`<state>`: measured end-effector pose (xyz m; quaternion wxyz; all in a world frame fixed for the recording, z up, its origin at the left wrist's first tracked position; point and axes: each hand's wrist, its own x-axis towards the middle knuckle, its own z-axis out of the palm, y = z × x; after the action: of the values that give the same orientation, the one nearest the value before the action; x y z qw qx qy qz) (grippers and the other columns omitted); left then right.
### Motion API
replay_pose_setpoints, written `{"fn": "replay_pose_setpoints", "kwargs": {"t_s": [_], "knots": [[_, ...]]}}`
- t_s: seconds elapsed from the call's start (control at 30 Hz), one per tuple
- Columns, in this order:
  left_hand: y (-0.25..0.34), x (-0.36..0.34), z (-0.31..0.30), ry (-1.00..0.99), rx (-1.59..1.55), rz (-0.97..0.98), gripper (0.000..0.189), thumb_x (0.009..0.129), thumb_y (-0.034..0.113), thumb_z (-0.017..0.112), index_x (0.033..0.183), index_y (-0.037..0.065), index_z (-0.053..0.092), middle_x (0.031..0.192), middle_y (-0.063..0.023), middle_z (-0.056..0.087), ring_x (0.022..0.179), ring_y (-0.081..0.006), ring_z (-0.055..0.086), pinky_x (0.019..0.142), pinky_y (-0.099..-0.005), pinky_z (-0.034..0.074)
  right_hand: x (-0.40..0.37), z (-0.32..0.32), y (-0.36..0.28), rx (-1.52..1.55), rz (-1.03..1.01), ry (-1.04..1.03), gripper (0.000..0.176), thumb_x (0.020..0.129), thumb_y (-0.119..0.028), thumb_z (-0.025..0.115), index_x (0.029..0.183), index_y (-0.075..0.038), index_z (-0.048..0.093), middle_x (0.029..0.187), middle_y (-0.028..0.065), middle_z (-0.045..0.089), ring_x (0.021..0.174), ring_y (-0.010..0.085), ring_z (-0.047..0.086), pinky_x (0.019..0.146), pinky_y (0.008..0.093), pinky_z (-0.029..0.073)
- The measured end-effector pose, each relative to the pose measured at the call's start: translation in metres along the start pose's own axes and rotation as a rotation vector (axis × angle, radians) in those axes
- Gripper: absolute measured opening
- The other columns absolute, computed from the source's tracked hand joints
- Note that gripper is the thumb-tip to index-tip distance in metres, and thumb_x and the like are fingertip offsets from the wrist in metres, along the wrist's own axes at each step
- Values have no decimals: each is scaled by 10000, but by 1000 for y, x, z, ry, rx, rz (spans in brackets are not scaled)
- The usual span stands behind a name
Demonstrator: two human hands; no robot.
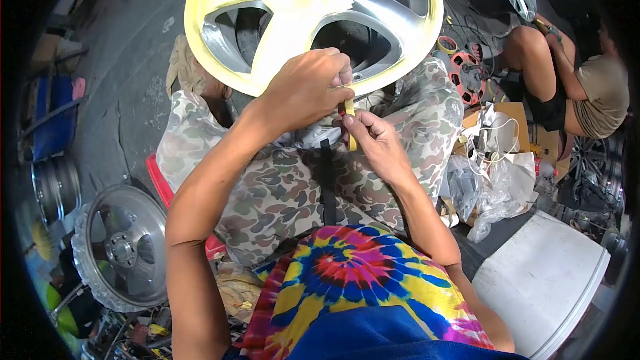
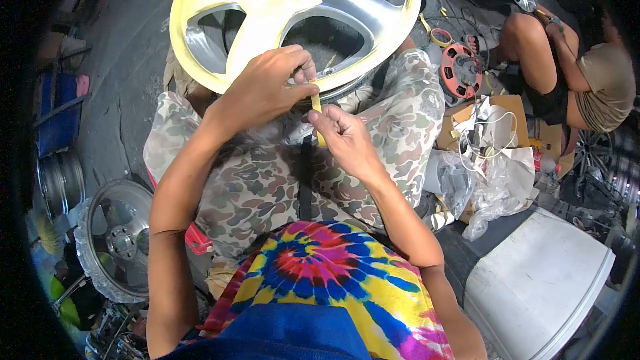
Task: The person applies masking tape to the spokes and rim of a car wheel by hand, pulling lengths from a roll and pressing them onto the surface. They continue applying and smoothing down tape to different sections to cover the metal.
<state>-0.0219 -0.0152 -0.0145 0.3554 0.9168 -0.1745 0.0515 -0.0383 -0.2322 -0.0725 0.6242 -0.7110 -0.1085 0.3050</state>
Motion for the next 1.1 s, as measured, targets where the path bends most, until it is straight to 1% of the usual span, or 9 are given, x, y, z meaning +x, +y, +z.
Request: {"fn": "replay_pose_setpoints", "kwargs": {"t_s": [0.1,0.17,0.2,0.3,0.4,0.5,0.67,0.97,1.1], "knots": [[2,2,0,-42,-18,-64,210,882,197,748,953,29,644,843,-111,614,833,-319,629,773,-433,494,5,-3,5,-37,3,5,283,1043,-287,661,976,-16,711,704,25,606,613,115,541,571,314,406],[1,2,2,-29,1,-65,205,880,190,749,957,30,646,843,-108,613,831,-322,628,771,-433,495,15,-15,0,-675,-525,278,211,998,-203,677,963,4,700,812,152,650,720,319,629,662,443,473],[2,-1,3,-27,1,-64,205,880,190,749,957,30,646,843,-108,613,831,-322,628,771,-433,495,18,-26,1,-765,-444,337,177,955,-159,684,942,17,693,927,234,642,876,453,620,752,539,477],[1,-4,0,36,48,-71,180,874,176,749,922,30,656,841,-117,623,857,-332,636,788,-428,502,18,-36,13,-915,-534,324,224,956,-196,693,900,20,677,910,211,641,858,427,637,749,514,480],[-12,-7,-13,71,30,22,159,902,175,749,906,27,689,825,-85,669,780,-239,647,725,-370,510,8,-33,8,-979,-310,215,242,949,-220,701,901,17,690,941,205,653,873,429,641,767,499,479],[-19,-8,-52,141,-187,-322,213,944,220,771,961,9,752,799,8,683,684,-50,523,594,-249,430,4,-30,11,-991,-284,240,244,944,-237,710,942,6,733,934,206,649,852,426,638,767,498,482],[-32,-28,-46,-24,-254,-540,214,932,186,776,935,-26,748,688,57,570,649,-53,454,572,-251,377,10,-28,19,-924,-334,227,259,943,-244,715,906,12,729,949,225,654,824,446,646,753,529,494],[-25,-36,-25,60,-120,-482,193,909,170,783,936,-21,771,677,1,598,656,-74,470,585,-286,413,11,-28,19,-910,-344,197,251,939,-233,718,896,14,733,889,229,652,809,444,649,747,518,508],[-25,-38,-17,147,-73,-421,170,879,145,791,909,-21,770,725,-79,689,636,-120,543,610,-303,456,10,-26,18,-893,-338,197,248,937,-234,718,903,11,736,879,214,652,805,434,650,747,514,506]]}}
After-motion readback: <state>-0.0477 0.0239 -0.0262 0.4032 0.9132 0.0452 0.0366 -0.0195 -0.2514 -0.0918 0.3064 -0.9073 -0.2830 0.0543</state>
